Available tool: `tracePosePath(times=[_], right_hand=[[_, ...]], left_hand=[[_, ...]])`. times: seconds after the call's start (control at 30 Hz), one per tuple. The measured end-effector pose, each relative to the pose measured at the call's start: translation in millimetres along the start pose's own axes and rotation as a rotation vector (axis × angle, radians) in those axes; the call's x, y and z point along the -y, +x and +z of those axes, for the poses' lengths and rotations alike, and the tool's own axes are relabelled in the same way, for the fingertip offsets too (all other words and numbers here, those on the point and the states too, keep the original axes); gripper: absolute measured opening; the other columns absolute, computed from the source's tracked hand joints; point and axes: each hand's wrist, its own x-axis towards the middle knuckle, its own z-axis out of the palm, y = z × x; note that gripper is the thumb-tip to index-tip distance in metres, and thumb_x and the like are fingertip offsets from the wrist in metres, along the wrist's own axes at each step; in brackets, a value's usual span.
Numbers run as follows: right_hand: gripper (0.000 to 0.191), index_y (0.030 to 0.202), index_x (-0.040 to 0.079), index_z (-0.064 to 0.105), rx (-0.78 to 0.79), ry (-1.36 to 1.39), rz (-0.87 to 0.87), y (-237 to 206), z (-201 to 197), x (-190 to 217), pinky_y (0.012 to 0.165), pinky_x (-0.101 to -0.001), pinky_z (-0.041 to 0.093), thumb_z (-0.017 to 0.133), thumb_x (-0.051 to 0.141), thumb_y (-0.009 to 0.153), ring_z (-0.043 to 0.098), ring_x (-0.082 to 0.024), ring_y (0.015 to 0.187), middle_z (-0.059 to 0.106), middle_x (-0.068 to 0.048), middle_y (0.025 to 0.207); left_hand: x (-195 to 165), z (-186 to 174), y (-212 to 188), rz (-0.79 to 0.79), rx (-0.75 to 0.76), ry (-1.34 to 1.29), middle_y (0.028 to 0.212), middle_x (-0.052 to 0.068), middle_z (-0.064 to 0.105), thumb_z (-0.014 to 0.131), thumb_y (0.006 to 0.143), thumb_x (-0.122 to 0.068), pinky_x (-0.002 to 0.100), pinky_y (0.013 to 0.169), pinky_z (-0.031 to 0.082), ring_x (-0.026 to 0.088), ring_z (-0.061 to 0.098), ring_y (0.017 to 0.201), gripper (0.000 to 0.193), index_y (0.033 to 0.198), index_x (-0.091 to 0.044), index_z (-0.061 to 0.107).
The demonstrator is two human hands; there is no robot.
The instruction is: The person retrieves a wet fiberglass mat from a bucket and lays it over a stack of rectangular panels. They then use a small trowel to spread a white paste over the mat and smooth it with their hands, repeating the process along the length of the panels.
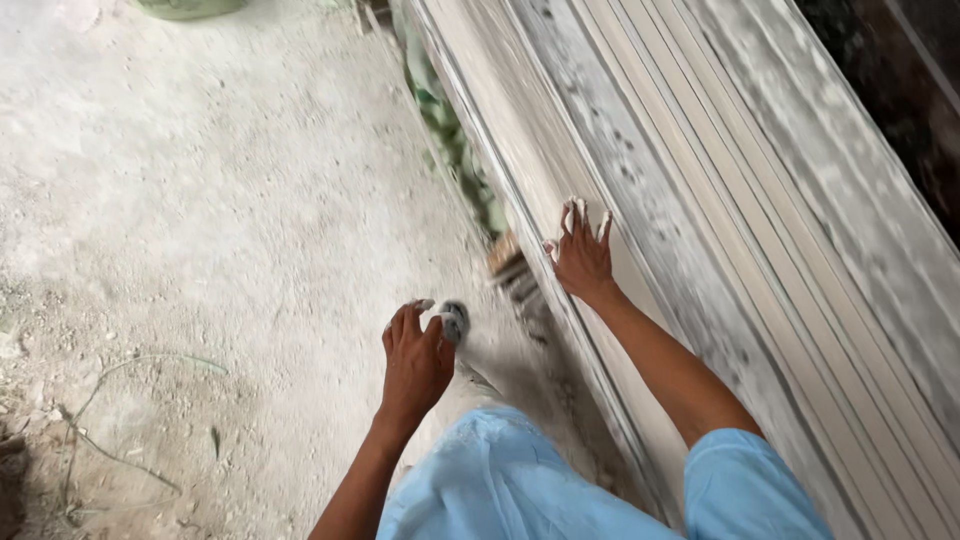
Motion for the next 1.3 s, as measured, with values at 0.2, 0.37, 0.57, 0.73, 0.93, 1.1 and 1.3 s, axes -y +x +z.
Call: tracePosePath(times=[0.2,0.37,0.57,0.73,0.93,1.1,1.3], right_hand=[[0.077,0.156,-0.008,0.027,0.016,0.014,0.004,206.9,0.1,32.1,0.119,-0.0726,0.003,0.046,0.043,0.103,0.021,-0.039,0.154,0.028,-0.027,0.164],[0.076,0.154,-0.008,0.028,0.045,-0.067,-0.037,346.9,4.6,47.3,0.118,-0.0725,0.003,0.047,0.043,0.102,0.018,-0.04,0.155,0.028,-0.027,0.164],[0.081,0.155,-0.013,0.024,0.038,0.027,0.04,530.7,35.8,68.7,0.116,-0.0732,0.001,0.045,0.046,0.104,0.015,-0.043,0.154,0.025,-0.032,0.162],[0.08,0.156,-0.01,0.021,0.107,0.025,0.082,682.7,52.7,87.0,0.121,-0.0686,0.0,0.044,0.047,0.105,0.014,-0.042,0.156,0.023,-0.03,0.165],[0.078,0.157,-0.008,0.024,0.076,0.095,0.075,841.2,59.0,104.1,0.119,-0.0699,-0.005,0.043,0.045,0.103,0.013,-0.044,0.153,0.021,-0.029,0.163],[0.051,0.148,-0.003,0.045,-0.125,0.381,0.073,928.1,81.6,96.5,0.116,-0.058,0.035,0.054,0.019,0.102,0.045,-0.042,0.139,0.044,-0.027,0.153],[0.025,0.12,0.006,0.065,-0.501,1.24,0.482,956.4,106.3,44.8,0.079,-0.0428,0.055,0.058,0.006,0.097,0.068,-0.029,0.093,0.07,-0.01,0.102]], left_hand=[[79.6,-20.5,157.3,-0.059,-0.043,0.028,0.135,0.021,0.054,0.062,0.084,-0.005,0.056,0.107,0.035,0.041,0.045,0.134,0.032,0.116,-0.004,0.066],[128.1,-32.8,272.0,-0.124,-0.109,0.026,0.135,0.021,0.054,0.062,0.085,-0.006,0.057,0.105,0.037,0.041,0.046,0.133,0.03,0.115,-0.004,0.066],[214.6,-8.6,419.3,-0.105,-0.061,-0.021,0.135,0.032,0.048,0.066,0.084,-0.009,0.06,0.103,0.036,0.049,0.043,0.13,0.03,0.112,0.001,0.064],[280.6,-16.3,538.8,-0.141,0.082,-0.13,0.133,0.027,0.051,0.064,0.085,-0.007,0.06,0.105,0.035,0.045,0.044,0.131,0.031,0.116,0.0,0.064],[331.5,-40.7,663.2,-0.115,0.115,-0.127,0.135,0.028,0.05,0.064,0.085,-0.006,0.058,0.107,0.035,0.045,0.043,0.133,0.031,0.115,0.0,0.064],[357.4,-40.5,722.0,-0.149,0.1,-0.198,0.135,0.026,0.051,0.062,0.086,-0.004,0.056,0.107,0.036,0.043,0.045,0.132,0.033,0.12,-0.001,0.065],[368.9,-36.0,771.6,-0.247,0.095,-0.241,0.13,0.026,0.051,0.061,0.088,-0.005,0.057,0.105,0.037,0.044,0.046,0.128,0.038,0.125,0.003,0.059]])
